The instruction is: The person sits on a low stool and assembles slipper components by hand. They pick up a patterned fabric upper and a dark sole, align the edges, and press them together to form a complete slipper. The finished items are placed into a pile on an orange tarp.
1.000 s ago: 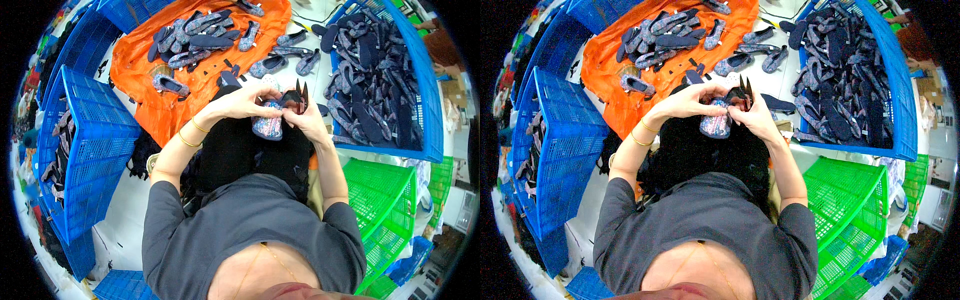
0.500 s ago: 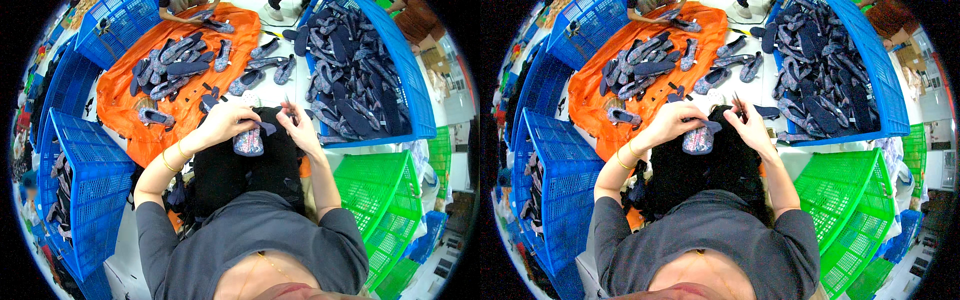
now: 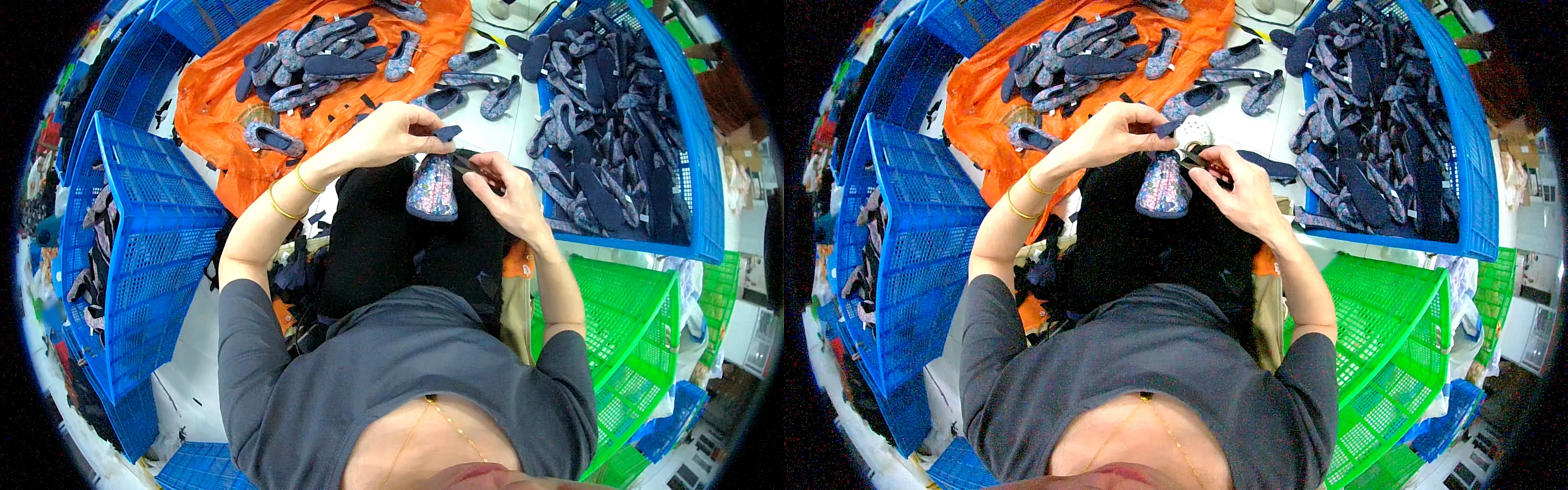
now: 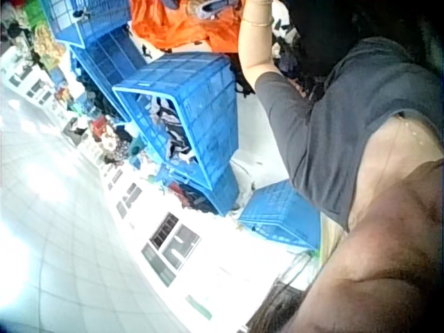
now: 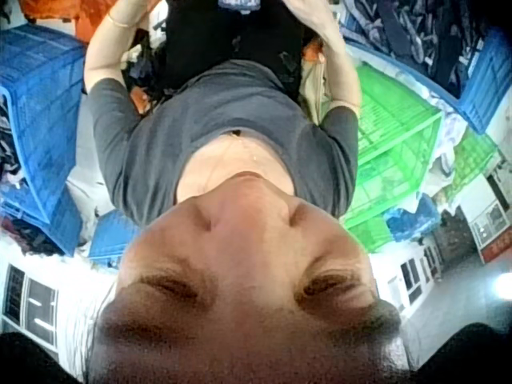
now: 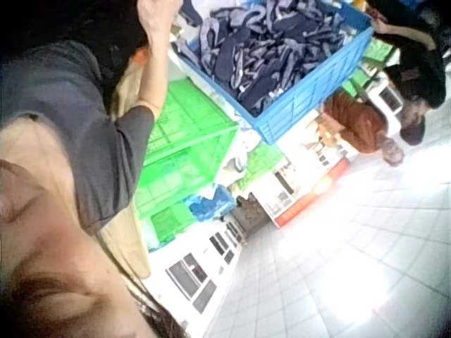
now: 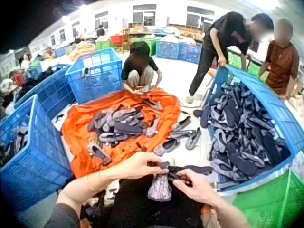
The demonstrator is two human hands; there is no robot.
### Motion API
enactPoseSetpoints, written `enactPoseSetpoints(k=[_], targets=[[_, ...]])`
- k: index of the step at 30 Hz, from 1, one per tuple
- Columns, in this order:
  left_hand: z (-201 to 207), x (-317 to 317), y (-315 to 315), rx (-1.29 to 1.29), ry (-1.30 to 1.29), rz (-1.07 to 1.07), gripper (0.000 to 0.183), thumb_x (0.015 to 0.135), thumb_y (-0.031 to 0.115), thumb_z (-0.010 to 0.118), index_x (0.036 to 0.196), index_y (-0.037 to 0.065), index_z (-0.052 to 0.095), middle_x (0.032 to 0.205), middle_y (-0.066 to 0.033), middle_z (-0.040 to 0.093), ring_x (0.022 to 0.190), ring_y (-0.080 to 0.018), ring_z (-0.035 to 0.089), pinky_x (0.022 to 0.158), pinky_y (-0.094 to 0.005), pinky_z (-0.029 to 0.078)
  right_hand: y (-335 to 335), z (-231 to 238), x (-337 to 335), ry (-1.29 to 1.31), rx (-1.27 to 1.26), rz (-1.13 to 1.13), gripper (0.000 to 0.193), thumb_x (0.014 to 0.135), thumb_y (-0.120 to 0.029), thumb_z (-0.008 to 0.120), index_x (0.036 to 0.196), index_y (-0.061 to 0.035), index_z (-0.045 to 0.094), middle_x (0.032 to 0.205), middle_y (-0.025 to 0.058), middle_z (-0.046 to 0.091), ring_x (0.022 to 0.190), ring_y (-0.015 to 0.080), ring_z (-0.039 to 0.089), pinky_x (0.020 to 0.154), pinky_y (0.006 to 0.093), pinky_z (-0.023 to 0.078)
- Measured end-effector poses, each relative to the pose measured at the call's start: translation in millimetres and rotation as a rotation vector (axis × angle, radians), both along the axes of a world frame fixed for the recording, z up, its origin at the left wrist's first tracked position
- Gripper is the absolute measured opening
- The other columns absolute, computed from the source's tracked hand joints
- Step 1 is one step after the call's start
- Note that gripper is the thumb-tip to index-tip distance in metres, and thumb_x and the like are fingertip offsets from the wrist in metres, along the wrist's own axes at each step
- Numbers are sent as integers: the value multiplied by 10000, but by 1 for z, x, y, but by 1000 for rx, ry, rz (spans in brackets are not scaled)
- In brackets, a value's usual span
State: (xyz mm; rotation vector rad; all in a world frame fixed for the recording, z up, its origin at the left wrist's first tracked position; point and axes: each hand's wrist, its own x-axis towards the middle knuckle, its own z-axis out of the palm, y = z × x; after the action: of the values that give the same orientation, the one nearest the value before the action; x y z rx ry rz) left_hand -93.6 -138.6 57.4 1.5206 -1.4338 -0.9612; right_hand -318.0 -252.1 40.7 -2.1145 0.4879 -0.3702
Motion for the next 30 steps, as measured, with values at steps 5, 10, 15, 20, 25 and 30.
enactPoseSetpoints(k=[5,10,15,20,25,30], targets=[[5,0,-4,-65,-86,-32,181,853,62,650,1004,-35,670,898,-46,679,837,-89,602,793,-255,498,-8,17,16,50,-212,86,326,836,-309,697,1015,-49,613,796,121,658,694,240,652,624,337,507],[-4,4,-7,-126,-80,-46,201,819,16,630,1013,-23,665,930,-77,672,872,-135,619,808,-279,502,-7,23,26,36,-255,132,313,837,-301,697,1003,-50,613,793,128,662,699,269,660,640,363,517],[0,2,-8,-125,-106,-55,232,796,-1,613,1022,-11,665,946,-102,677,892,-171,633,832,-296,498,-7,19,29,15,-227,152,321,831,-310,707,972,-41,603,786,133,659,695,279,658,638,369,513],[3,0,-7,-127,-145,-63,263,775,-11,601,1031,-8,662,957,-120,683,911,-192,643,839,-305,499,-8,29,34,106,-204,189,341,824,-319,717,948,-29,588,783,138,654,681,280,649,621,373,498],[3,-3,-5,-96,-117,-69,265,779,-8,603,1038,-13,660,956,-124,689,910,-192,647,834,-309,503,-12,26,34,124,-147,225,300,831,-295,711,942,-36,608,745,131,642,664,256,638,617,359,488],[2,8,-2,-180,-144,-14,244,807,13,615,1044,-15,667,962,-115,694,926,-166,642,842,-296,501,-18,31,25,206,-71,173,309,838,-284,709,1010,-44,613,788,124,654,695,209,635,640,329,482]])
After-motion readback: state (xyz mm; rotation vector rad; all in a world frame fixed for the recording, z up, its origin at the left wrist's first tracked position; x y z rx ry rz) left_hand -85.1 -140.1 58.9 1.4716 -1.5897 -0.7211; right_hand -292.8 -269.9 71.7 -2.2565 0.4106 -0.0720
